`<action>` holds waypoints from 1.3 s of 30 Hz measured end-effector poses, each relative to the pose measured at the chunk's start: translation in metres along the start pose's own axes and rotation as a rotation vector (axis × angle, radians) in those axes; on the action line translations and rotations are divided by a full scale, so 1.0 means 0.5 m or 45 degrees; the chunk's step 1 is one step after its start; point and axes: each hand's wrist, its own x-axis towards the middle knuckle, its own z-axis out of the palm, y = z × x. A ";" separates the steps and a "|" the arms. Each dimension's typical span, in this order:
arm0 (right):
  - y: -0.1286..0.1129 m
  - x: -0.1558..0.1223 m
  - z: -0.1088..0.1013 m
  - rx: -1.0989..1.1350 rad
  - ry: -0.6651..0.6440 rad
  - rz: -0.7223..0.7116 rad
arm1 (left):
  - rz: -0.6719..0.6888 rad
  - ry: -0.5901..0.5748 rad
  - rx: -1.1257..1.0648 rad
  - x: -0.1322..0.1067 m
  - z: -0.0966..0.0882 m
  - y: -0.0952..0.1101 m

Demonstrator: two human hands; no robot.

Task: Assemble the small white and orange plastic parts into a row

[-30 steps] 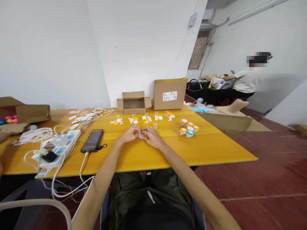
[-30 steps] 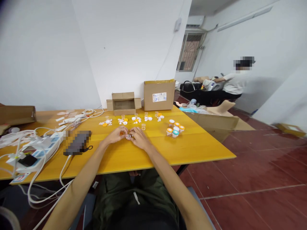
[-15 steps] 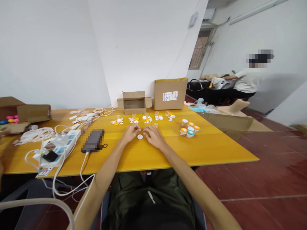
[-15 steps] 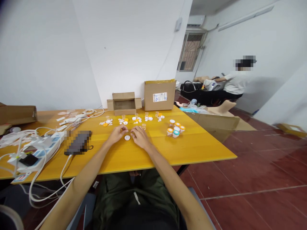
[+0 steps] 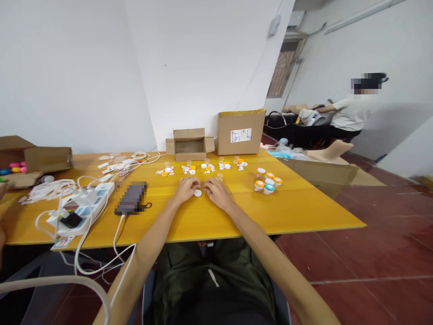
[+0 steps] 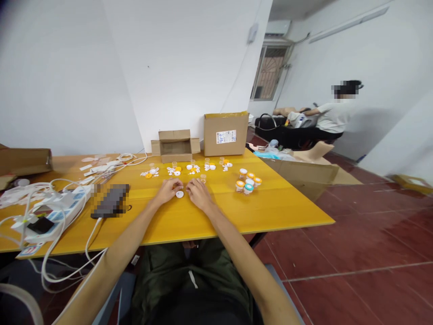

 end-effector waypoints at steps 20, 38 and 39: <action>-0.026 -0.003 -0.009 -0.069 -0.089 -0.109 | 0.012 0.084 -0.116 0.004 -0.004 -0.001; -0.010 0.008 0.009 -0.191 -0.026 -0.038 | 0.040 0.094 0.097 -0.009 -0.014 -0.023; -0.008 0.009 0.011 -0.171 -0.016 -0.027 | 0.058 0.098 0.083 -0.008 -0.013 -0.023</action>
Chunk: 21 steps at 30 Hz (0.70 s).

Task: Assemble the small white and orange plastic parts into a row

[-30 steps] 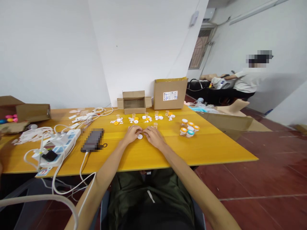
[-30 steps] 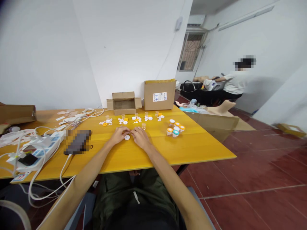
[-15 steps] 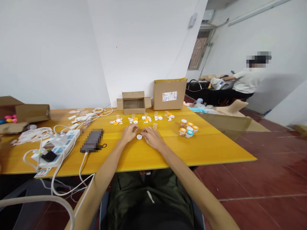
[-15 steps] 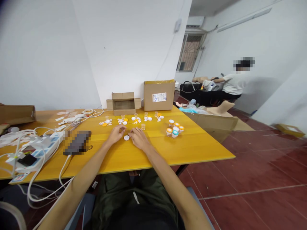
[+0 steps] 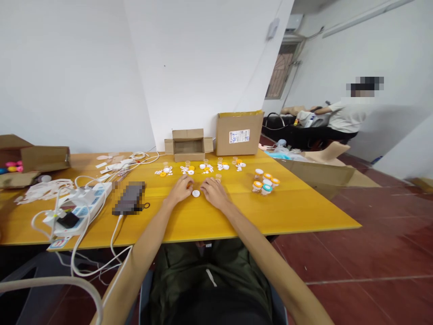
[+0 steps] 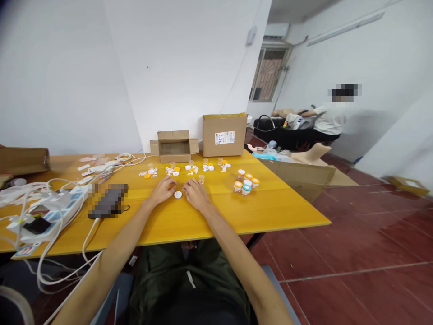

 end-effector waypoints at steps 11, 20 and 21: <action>0.007 0.021 0.012 0.159 0.041 0.259 | 0.073 -0.009 -0.117 0.002 0.001 0.014; 0.016 0.023 0.017 0.189 0.094 0.249 | 0.147 -0.195 -0.058 -0.010 -0.014 0.030; 0.016 0.023 0.017 0.188 0.096 0.251 | 0.142 -0.207 -0.055 -0.011 -0.015 0.031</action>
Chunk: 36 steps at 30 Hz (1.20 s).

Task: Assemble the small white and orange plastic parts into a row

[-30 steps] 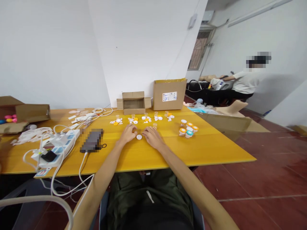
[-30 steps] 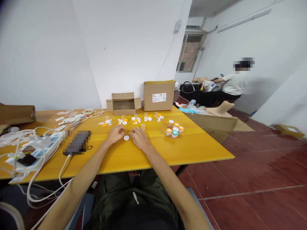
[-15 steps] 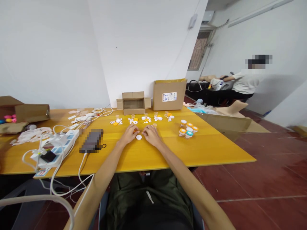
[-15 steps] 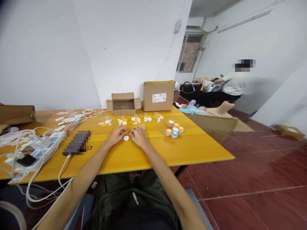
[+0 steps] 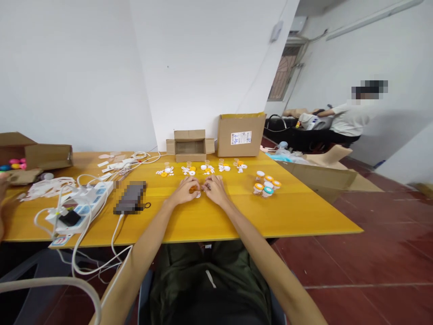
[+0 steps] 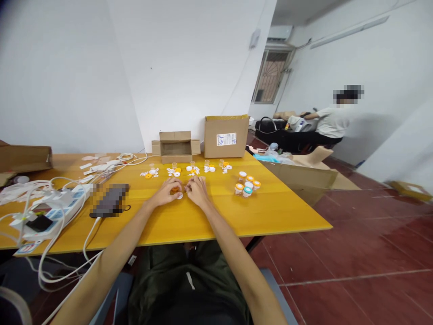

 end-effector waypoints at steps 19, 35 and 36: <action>-0.005 -0.006 -0.007 0.036 0.100 -0.014 | -0.009 0.050 -0.198 0.012 0.001 -0.008; -0.042 -0.024 -0.035 0.242 -0.150 -0.109 | -0.060 0.128 -0.336 0.017 0.005 -0.004; -0.043 -0.024 -0.035 0.243 -0.153 -0.112 | -0.059 0.120 -0.331 0.016 0.005 -0.004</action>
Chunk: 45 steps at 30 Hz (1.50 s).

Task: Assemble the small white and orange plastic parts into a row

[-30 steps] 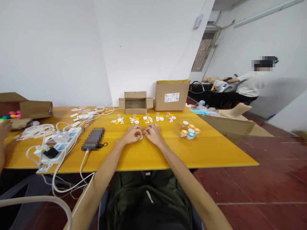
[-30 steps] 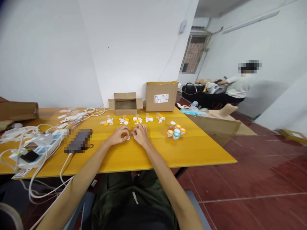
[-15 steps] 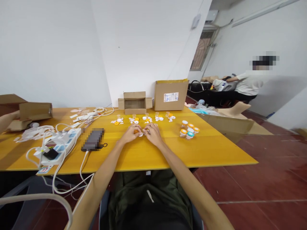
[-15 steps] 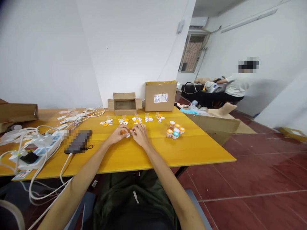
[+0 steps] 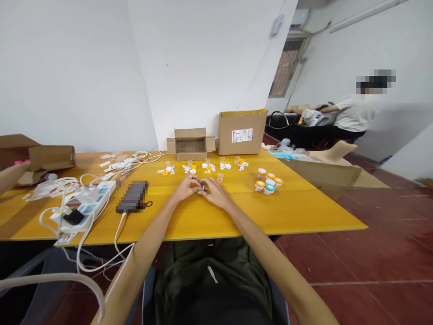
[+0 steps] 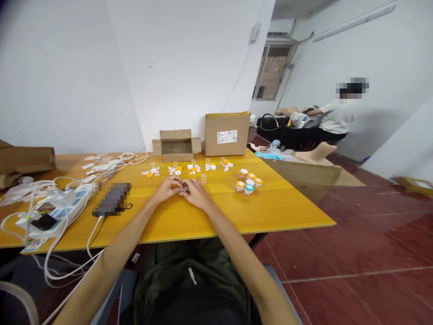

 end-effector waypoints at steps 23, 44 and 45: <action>-0.003 -0.005 -0.003 -0.011 0.029 -0.071 | -0.063 0.096 -0.012 0.004 -0.016 0.006; -0.018 -0.011 -0.005 -0.292 0.044 -0.230 | -0.073 0.202 0.120 0.006 -0.004 -0.018; -0.016 -0.011 -0.005 -0.305 0.052 -0.214 | -0.065 0.201 0.128 0.006 -0.004 -0.019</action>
